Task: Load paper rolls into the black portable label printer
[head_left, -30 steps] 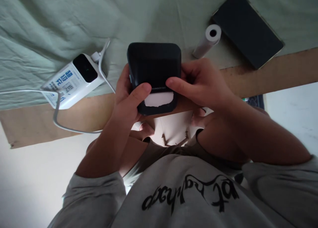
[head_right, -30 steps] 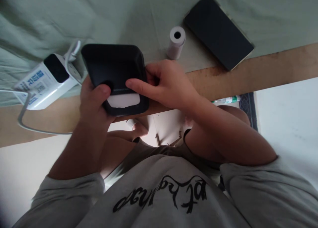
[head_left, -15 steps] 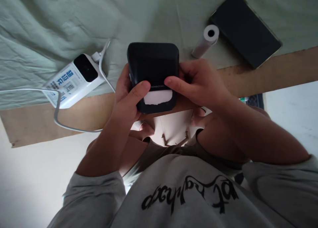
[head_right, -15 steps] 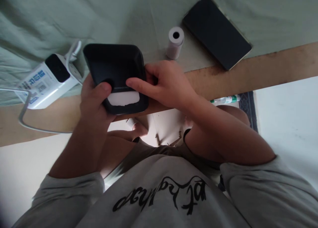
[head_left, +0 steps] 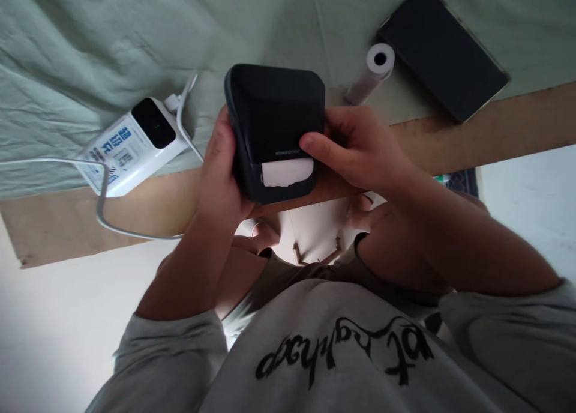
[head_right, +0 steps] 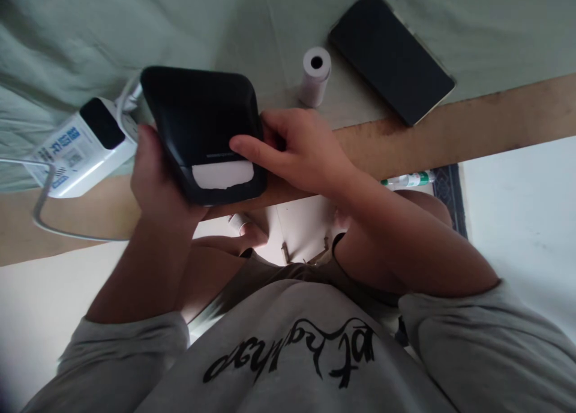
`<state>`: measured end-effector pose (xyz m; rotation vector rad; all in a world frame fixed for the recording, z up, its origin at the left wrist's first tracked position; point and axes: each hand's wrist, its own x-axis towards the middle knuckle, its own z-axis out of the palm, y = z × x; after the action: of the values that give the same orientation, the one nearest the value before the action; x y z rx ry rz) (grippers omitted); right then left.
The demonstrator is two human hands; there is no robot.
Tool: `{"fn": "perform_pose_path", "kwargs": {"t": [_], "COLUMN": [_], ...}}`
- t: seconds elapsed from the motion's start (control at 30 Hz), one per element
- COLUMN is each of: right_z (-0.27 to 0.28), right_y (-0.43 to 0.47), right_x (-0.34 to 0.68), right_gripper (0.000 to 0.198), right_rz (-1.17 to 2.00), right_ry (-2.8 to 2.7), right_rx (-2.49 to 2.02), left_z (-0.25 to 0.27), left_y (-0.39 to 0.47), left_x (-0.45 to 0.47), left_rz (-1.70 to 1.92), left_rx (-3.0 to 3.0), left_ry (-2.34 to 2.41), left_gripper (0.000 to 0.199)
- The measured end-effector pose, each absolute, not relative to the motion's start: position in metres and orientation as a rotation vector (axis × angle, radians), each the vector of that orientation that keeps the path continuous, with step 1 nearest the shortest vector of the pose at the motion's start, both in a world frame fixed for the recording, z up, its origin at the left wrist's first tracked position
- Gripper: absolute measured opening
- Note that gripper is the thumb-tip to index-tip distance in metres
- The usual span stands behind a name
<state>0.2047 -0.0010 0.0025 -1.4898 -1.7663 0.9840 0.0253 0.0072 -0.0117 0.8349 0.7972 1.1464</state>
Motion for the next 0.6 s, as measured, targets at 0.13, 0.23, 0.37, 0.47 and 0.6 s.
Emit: {"fn": "perform_pose_path", "kwargs": {"t": [0.13, 0.23, 0.37, 0.47, 0.6], "right_z": [0.0035, 0.0044, 0.0019, 0.0005, 0.0071], "right_y": [-0.0023, -0.0027, -0.0012, 0.0004, -0.0006], "right_x": [0.2050, 0.2062, 0.2096, 0.2121, 0.2133], "right_gripper": [0.046, 0.046, 0.044, 0.047, 0.054], "right_rz": [0.973, 0.987, 0.996, 1.006, 0.964], "right_ry": [-1.817, -1.860, -1.919, -1.935, -1.887], "right_rx": [-1.465, -1.441, -1.426, -1.408, -1.345], "left_z": [-0.0107, -0.0137, -0.0141, -0.0105, -0.0074], "left_y": [0.0081, 0.0097, 0.0121, 0.0123, 0.0114], "left_x": [0.0274, 0.0255, 0.0229, 0.0239, 0.0271], "left_rz": [1.173, 1.192, 1.222, 1.221, 1.236], "left_rx": [0.786, 0.781, 0.812, 0.774, 0.743], "left_ry": [0.906, 0.929, 0.871, 0.871, 0.813], "left_gripper": [0.045, 0.042, 0.028, 0.024, 0.024]}}
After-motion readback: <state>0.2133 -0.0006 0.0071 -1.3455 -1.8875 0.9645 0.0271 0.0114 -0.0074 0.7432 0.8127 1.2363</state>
